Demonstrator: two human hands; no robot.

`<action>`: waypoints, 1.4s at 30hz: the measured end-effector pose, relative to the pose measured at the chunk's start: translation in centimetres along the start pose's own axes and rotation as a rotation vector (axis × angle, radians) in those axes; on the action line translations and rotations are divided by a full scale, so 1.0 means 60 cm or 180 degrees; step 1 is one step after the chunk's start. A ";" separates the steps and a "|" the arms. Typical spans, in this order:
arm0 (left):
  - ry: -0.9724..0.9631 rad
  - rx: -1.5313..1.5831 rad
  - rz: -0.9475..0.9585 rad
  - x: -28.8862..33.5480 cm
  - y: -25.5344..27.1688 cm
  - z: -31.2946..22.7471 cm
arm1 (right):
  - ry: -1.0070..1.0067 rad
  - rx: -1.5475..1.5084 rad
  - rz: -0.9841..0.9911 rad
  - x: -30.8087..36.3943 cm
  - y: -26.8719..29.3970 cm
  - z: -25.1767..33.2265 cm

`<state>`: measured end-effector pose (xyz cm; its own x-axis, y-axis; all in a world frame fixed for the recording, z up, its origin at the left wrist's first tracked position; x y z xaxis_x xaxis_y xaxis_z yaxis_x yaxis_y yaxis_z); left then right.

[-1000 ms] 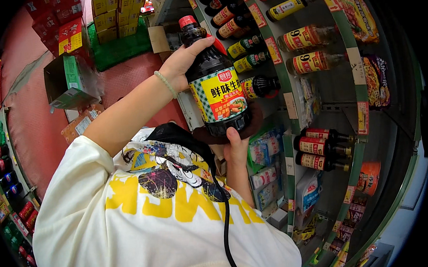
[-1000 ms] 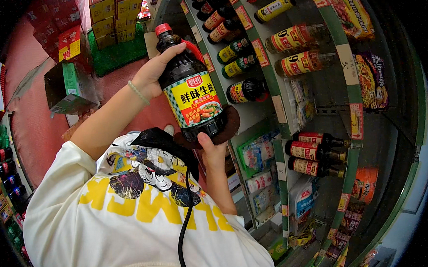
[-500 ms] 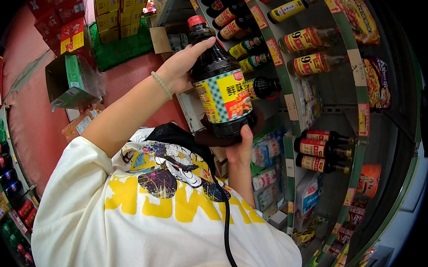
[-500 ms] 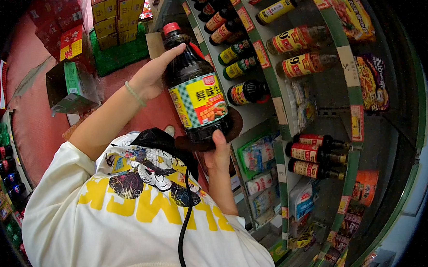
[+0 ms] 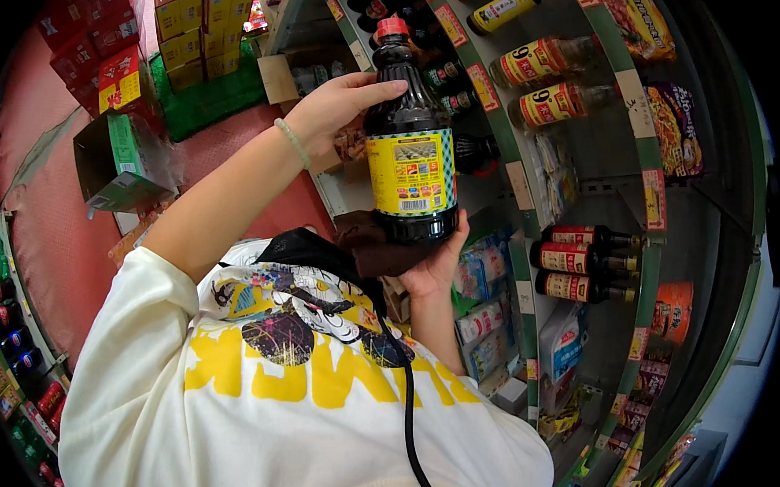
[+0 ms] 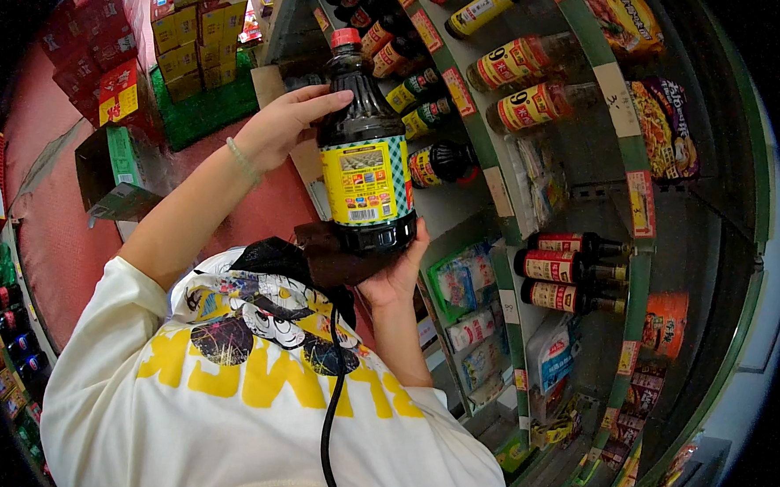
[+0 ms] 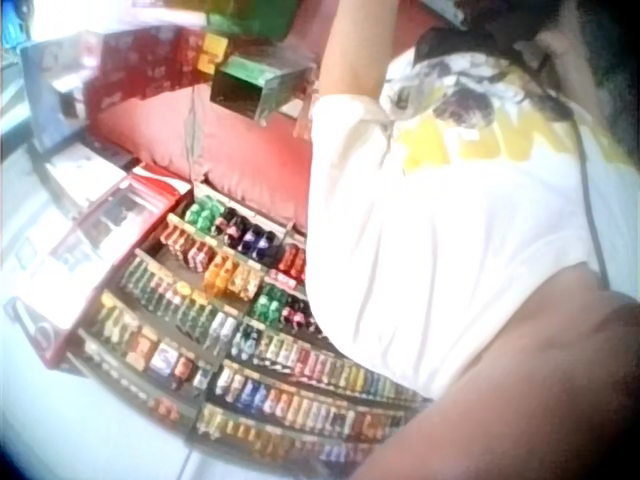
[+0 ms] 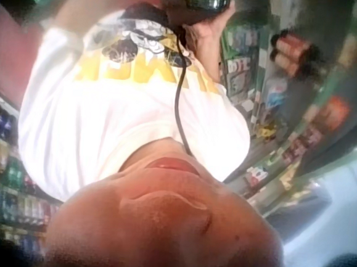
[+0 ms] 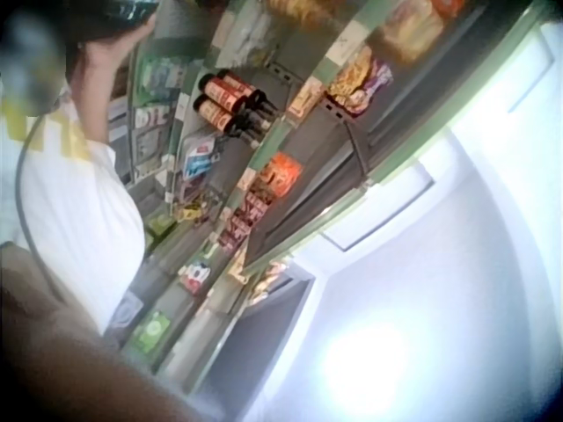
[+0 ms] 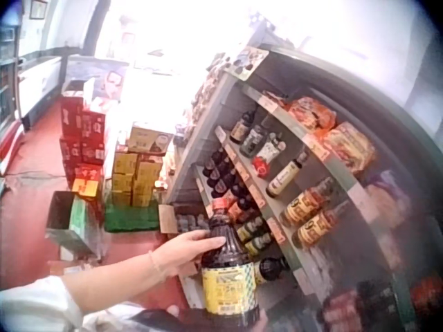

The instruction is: The person wipes a soy sauce bottle with a dark cloth, places it on a shelf, then squats to wipe a lower shelf surface. They open a cardboard box, remove a snack packet, walk to a counter, and return to continue wiping the shelf before wringing the cloth in a bucket.

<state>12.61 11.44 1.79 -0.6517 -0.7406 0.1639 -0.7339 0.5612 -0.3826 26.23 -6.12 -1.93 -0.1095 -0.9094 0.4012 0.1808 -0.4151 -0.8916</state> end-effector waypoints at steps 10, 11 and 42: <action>-0.0055 -0.0111 0.0045 -0.037 -0.015 0.008 | -0.0212 -0.0154 0.0054 -0.003 0.015 -0.006; -0.0118 -0.0134 0.0036 -0.045 -0.014 0.014 | -0.0235 -0.0159 0.0073 -0.005 0.017 -0.007; 0.0058 0.0141 -0.0243 0.006 -0.029 -0.022 | -0.0562 -0.0558 0.0084 -0.032 0.031 -0.010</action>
<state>13.38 10.70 3.70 -0.5977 -0.7736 0.2106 -0.7728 0.4860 -0.4081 26.20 -5.16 -4.47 0.0683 -0.9166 0.3939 0.0074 -0.3944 -0.9189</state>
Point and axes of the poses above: each hand's wrist, its own x-axis away from the middle knuckle, its own y-axis out of the back of the hand, z = x × y, the point moved 2 cm from there along -x, towards the middle knuckle, and after that the axes turned 15 degrees about -x, right-handed, at the moved point
